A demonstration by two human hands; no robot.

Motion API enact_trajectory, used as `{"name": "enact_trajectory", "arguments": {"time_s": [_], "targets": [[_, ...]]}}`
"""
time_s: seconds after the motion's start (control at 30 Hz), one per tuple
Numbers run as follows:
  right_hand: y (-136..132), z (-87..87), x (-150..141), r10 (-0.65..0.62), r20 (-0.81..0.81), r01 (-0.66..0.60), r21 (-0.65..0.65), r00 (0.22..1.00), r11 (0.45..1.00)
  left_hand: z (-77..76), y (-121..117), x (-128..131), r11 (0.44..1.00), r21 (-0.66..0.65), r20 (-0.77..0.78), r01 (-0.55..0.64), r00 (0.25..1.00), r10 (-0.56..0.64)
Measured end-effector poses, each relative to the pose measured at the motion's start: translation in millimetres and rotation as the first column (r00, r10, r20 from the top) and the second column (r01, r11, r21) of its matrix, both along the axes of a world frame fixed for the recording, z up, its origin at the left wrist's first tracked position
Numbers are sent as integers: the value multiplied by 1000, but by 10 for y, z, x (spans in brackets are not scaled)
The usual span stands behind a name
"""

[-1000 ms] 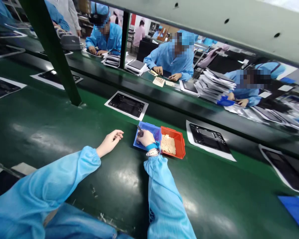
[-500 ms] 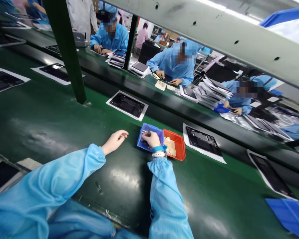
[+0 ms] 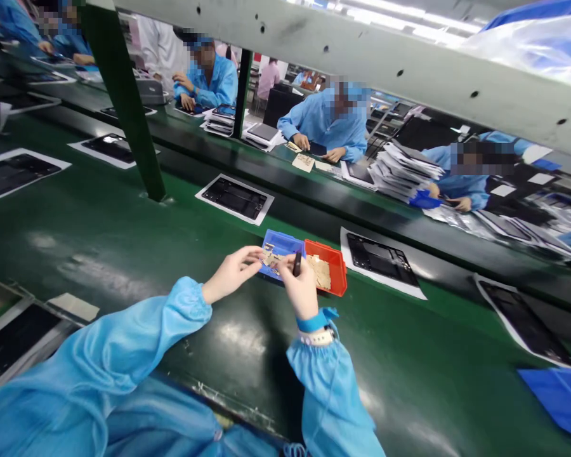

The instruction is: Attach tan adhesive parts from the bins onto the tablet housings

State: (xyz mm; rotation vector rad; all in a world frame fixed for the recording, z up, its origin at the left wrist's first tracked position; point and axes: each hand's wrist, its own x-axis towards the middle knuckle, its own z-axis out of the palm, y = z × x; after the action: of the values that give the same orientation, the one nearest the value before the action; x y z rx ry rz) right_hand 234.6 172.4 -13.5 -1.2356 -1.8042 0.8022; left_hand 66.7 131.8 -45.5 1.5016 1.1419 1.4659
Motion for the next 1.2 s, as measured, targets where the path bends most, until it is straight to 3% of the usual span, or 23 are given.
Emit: {"name": "enact_trajectory", "arguments": {"time_s": [0.07, 0.17, 0.27, 0.43, 0.8, 1.2], "targets": [[-240, 10, 42, 46, -11, -46, -21, 999, 999, 24, -125, 108, 997, -27, 13, 77, 997, -77], [-463, -79, 96, 0, -23, -1, -25, 1000, 1000, -85, -255, 218, 989, -71, 32, 131, 991, -129], [-548, -240, 127, -80, -29, 79, -24, 996, 997, -272, -307, 283, 985, -126, 58, 121, 992, -114], [-619, -449, 142, -68, -21, 66, -84, 997, 994, -446, -342, 331, 974, -206, 64, 94, 994, -83], [-624, -565, 238, -66, 14, 67, -92, 998, 993, -483, -392, 370, 954, -287, 120, 89, 991, -56], [-577, -639, 251, 5, 63, -12, 120, 998, 993, -442, -358, 354, 975, -220, -101, -3, 995, -20]]}}
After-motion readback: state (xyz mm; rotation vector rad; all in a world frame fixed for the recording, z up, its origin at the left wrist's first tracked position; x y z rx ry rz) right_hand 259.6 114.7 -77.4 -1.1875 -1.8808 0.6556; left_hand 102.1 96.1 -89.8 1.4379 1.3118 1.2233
